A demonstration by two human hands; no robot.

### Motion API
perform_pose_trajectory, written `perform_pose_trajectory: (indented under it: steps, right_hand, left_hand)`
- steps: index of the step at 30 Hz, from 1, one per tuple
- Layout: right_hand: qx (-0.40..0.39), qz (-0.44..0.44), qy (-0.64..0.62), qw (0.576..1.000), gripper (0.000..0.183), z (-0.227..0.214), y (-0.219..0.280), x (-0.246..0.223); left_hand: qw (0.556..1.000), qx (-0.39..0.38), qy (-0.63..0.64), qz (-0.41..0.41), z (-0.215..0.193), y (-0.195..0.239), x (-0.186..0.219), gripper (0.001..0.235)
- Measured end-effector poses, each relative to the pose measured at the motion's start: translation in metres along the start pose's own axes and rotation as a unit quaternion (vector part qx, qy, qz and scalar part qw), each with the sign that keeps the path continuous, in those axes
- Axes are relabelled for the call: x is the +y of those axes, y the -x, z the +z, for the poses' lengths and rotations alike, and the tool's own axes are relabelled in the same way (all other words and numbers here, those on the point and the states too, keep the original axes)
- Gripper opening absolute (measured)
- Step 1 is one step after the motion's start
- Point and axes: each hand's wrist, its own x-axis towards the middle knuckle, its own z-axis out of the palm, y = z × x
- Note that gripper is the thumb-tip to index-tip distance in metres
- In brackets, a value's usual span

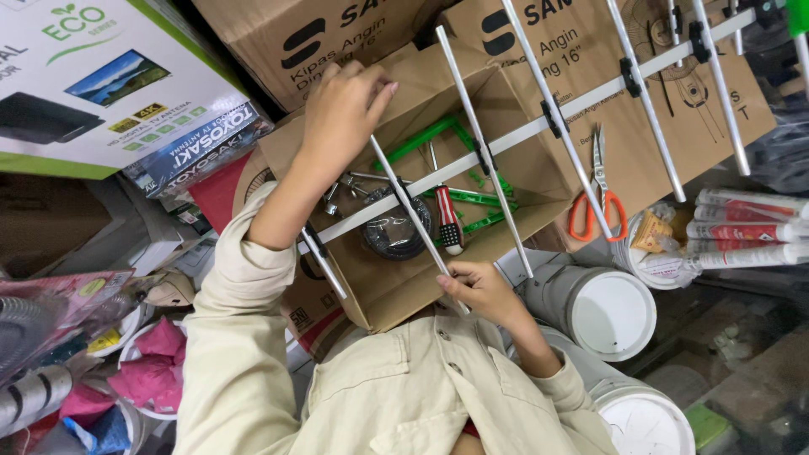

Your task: The person assembles an antenna by fitting metal rods into a plastic frame, connecting a cable, and using a screwdriver to secure the components.

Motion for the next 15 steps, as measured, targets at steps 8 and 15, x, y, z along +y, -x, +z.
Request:
perform_pose_trajectory:
  steps: [8,15]
  right_hand:
    - [0.384,-0.234,0.279,0.849,0.021,-0.045,0.037,-0.060]
    - [0.227,-0.057,0.052,0.971,0.026,-0.041,-0.001,-0.006]
  left_hand:
    - [0.998,0.026,0.030,0.056,-0.028,-0.001,0.016,0.020]
    - [0.944,-0.033,0.321,0.072,-0.073,-0.014,0.063,0.018]
